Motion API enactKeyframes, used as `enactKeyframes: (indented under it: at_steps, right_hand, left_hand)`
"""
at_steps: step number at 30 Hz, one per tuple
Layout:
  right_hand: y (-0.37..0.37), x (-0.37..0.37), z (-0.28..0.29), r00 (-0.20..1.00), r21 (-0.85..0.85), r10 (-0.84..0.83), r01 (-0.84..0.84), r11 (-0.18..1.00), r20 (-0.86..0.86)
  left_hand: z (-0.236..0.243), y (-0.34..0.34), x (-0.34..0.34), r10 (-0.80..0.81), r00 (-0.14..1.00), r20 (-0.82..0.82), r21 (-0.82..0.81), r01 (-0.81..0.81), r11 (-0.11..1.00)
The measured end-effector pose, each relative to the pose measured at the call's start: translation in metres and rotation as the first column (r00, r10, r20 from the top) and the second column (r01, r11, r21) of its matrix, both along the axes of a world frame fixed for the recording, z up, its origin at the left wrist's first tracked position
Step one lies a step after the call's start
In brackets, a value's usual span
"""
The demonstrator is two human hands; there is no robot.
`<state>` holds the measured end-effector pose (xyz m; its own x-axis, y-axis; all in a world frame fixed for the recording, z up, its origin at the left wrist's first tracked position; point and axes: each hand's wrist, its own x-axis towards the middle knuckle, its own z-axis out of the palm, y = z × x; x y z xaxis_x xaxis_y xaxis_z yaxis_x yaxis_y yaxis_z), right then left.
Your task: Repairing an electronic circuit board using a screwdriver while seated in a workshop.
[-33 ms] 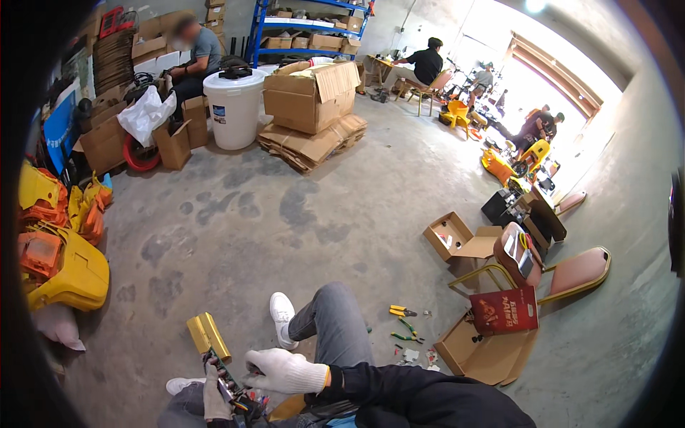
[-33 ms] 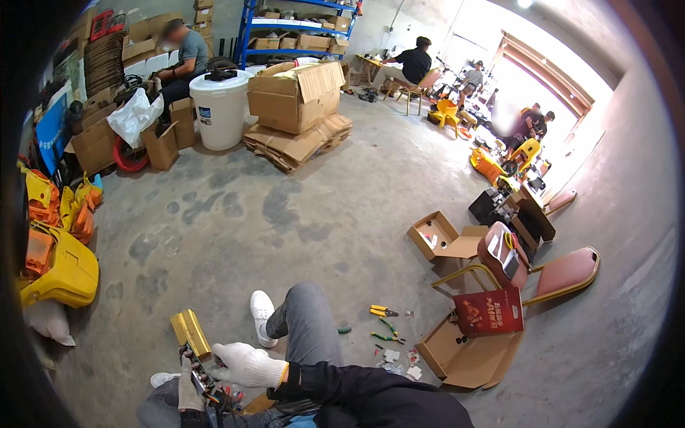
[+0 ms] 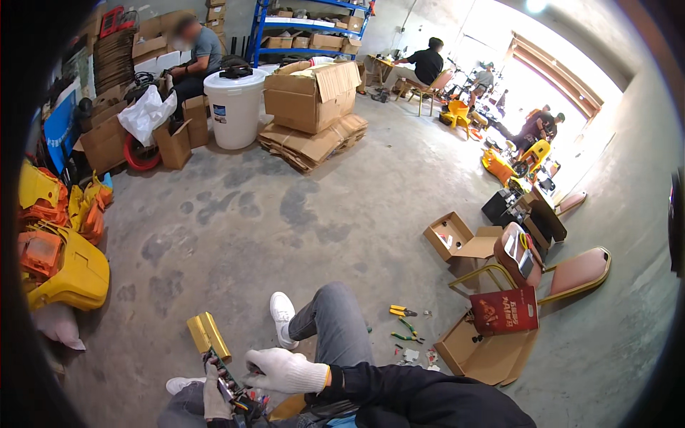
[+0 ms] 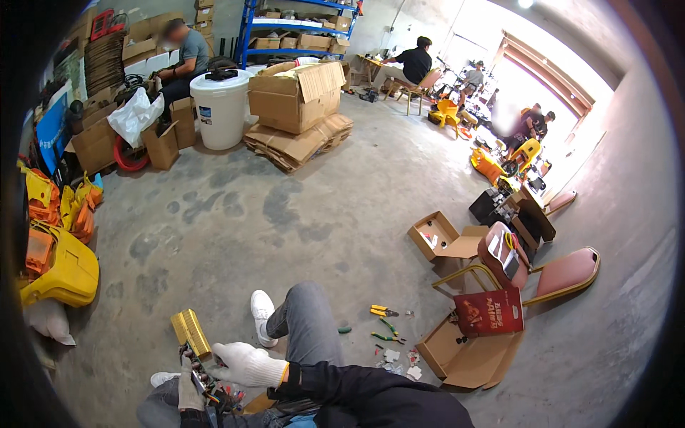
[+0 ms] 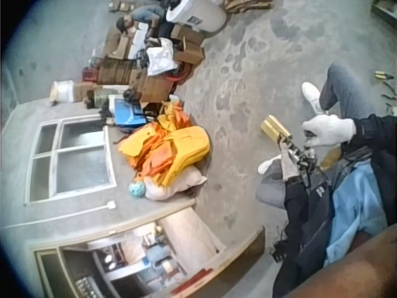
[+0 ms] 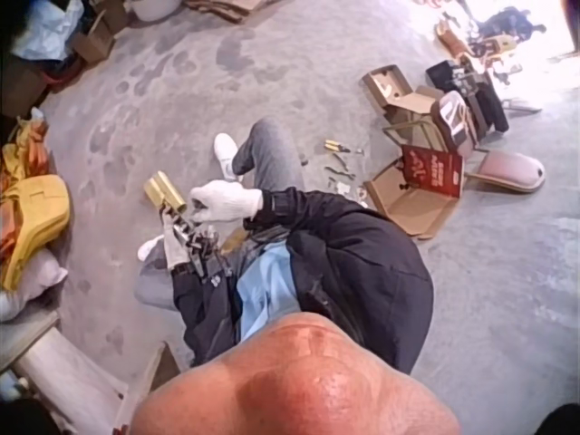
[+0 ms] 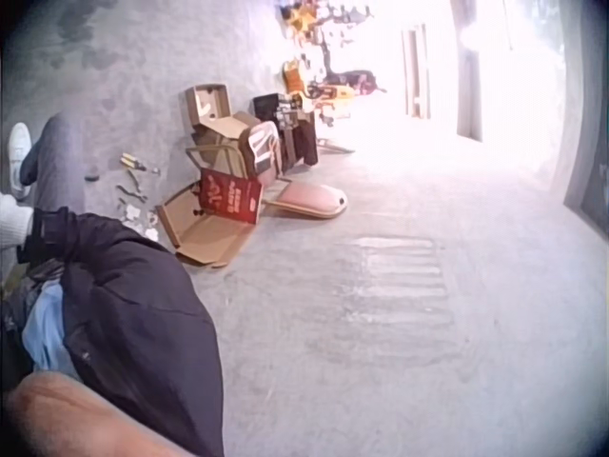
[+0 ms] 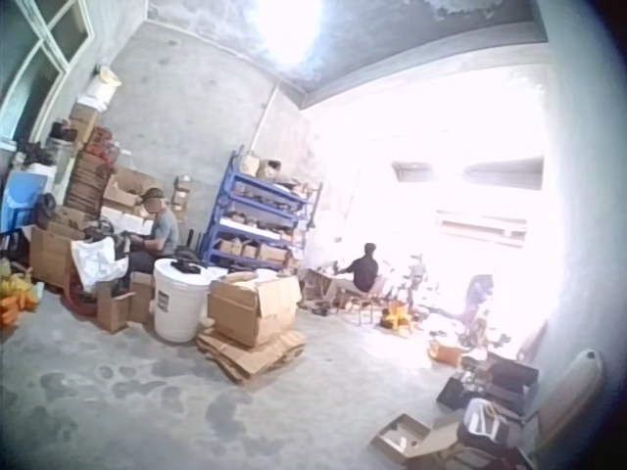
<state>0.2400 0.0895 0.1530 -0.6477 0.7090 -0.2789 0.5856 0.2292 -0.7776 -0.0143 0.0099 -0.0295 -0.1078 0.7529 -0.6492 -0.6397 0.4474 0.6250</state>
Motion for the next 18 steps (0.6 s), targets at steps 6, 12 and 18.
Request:
enactKeyframes:
  at_steps: [6, 12, 18]
  right_hand:
    - [0.001, 0.000, 0.004, 1.000, -0.014, 0.020, -0.020, 1.000, 0.004]
    - [-0.001, -0.001, -0.004, 1.000, 0.011, 0.022, -0.022, 1.000, -0.003]
    - [0.000, -0.003, -0.006, 1.000, 0.023, 0.021, -0.020, 1.000, -0.009]
  left_hand:
    - [0.005, -0.001, 0.004, 0.029, 1.000, -0.003, -0.021, -0.030, 0.999]
    - [0.006, -0.003, 0.003, 0.011, 1.000, 0.000, 0.016, -0.011, 1.000]
    - [0.009, -0.002, 0.007, 0.069, 0.997, -0.024, 0.012, -0.068, 0.998]
